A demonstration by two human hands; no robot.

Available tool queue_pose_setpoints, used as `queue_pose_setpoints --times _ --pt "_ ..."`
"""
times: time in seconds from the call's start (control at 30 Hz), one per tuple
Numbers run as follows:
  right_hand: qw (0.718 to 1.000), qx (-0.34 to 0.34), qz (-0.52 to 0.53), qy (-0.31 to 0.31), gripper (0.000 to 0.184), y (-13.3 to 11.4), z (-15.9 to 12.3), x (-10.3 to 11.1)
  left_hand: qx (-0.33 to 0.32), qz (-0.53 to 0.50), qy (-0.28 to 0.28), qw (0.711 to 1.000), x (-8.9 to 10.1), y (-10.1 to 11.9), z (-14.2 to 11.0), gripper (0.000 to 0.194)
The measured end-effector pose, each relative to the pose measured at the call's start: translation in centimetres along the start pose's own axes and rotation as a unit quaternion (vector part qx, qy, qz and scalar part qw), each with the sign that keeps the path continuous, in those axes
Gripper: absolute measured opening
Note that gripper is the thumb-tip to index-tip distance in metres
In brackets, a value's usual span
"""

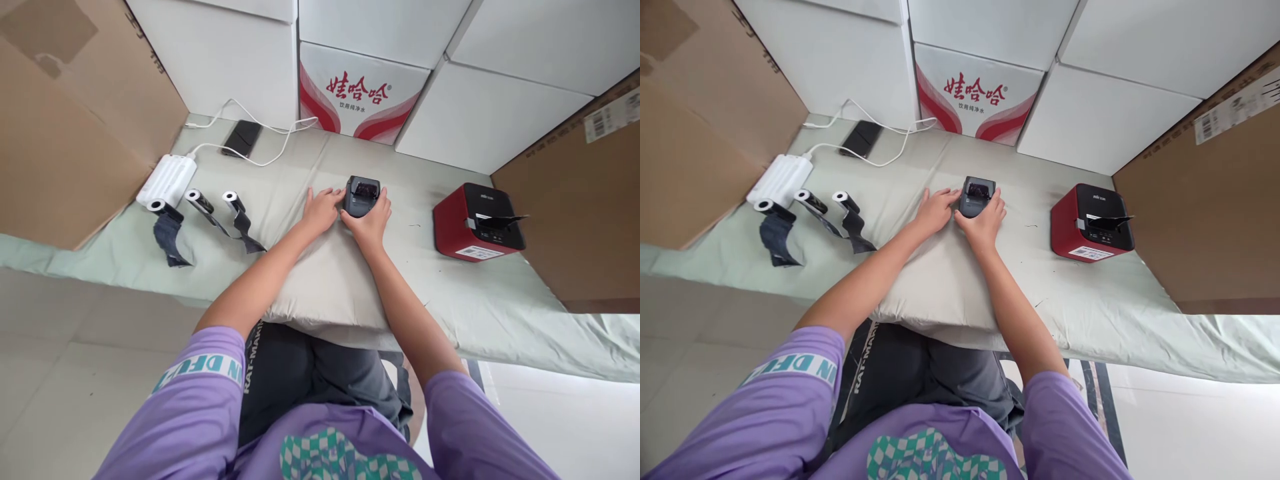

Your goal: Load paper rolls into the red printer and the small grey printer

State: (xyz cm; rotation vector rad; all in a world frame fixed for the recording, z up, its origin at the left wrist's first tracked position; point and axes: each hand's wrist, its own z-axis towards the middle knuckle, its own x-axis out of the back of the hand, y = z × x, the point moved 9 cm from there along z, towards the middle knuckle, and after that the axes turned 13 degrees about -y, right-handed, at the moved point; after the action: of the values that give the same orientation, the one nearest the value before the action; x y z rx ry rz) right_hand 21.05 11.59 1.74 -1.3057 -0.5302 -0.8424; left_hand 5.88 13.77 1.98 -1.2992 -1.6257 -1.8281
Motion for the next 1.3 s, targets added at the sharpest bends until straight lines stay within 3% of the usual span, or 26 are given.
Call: queue_pose_setpoints --times 0.23,0.4,0.57,0.77,0.87,1.07,1.17,1.3 --pt "1.000 0.000 0.001 0.008 0.111 0.2 -0.1 0.1 0.004 -0.013 0.009 1.000 0.0 -0.1 0.0 0.075" --pt "0.999 0.006 0.001 0.048 0.085 0.2 -0.8 0.8 0.006 -0.032 0.021 0.999 0.5 -0.3 -0.2 0.065" --pt "0.997 0.010 0.014 0.074 0.064 0.7 -0.8 1.4 0.007 -0.020 -0.001 1.000 0.4 -0.1 -0.4 0.062" --pt "0.996 0.070 0.043 0.026 0.081 0.8 0.9 1.6 -0.001 -0.038 0.004 0.999 0.5 -0.2 -0.3 0.060" --pt "0.990 0.076 0.118 0.008 0.087 1.2 2.0 2.3 0.000 -0.039 -0.001 0.999 0.4 -0.4 -0.2 0.062" --pt "0.973 0.048 0.226 0.003 0.074 1.4 4.0 4.0 -0.003 -0.030 -0.004 1.000 0.3 -0.4 -0.1 0.061" --pt "0.982 0.045 0.185 0.000 0.060 0.7 4.5 4.9 -0.005 -0.022 -0.007 1.000 0.2 -0.4 -0.1 0.060" --pt "0.996 0.052 -0.018 -0.065 0.043 -1.2 6.5 5.3 -0.002 -0.010 -0.022 1.000 0.1 -0.4 -0.1 0.060"
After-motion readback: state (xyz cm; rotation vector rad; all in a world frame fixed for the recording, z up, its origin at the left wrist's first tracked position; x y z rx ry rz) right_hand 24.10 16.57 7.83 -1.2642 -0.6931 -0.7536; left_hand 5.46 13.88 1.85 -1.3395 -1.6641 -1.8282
